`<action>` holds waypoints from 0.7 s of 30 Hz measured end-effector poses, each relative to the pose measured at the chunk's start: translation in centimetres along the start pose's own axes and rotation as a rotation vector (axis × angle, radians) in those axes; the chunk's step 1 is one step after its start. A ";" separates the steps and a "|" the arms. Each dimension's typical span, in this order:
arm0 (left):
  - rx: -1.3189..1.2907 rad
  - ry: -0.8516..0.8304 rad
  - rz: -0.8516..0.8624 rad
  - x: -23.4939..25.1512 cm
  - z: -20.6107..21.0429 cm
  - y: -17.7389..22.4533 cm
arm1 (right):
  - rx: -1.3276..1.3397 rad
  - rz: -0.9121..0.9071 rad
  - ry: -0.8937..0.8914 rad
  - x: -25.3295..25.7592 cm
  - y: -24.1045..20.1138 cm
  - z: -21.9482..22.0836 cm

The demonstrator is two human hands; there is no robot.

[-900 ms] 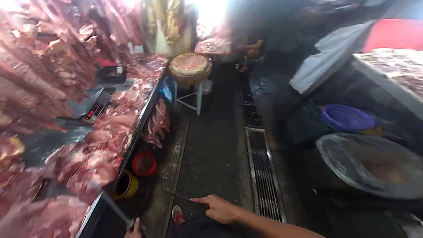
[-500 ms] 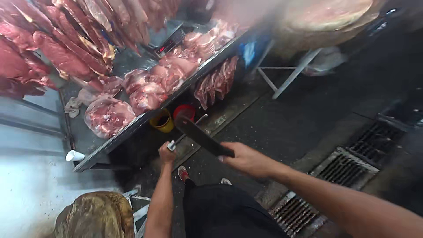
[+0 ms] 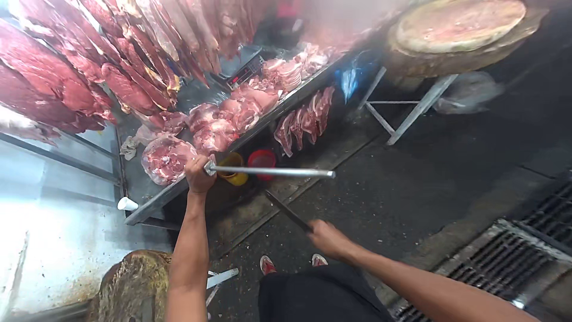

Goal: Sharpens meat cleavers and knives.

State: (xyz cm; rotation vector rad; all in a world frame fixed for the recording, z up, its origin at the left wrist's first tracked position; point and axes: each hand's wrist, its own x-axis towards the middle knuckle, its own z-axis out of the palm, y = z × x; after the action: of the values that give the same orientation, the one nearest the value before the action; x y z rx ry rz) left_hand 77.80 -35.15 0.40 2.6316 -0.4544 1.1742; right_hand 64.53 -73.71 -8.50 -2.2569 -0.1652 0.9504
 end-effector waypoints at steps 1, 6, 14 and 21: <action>-0.016 0.000 0.010 -0.4 -0.6 -0.6 | 0.012 0.046 -0.046 0.3 1.4 1.4; -0.090 0.053 0.022 -1.3 -0.5 -0.9 | 0.330 -0.285 0.004 -3.6 -4.9 -3.5; -0.124 0.040 0.081 2.1 -1.2 -0.5 | 0.766 -1.082 0.046 -6.2 -11.4 -8.4; 0.019 -0.059 0.123 -0.7 -1.9 -2.1 | 0.404 -0.693 0.101 -1.9 -7.0 -4.6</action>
State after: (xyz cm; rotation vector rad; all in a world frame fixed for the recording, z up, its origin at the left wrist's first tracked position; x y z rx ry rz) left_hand 76.86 -32.41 0.99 2.6939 -0.6278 1.1434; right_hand 67.18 -71.45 -0.64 -1.6792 -0.6061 0.4432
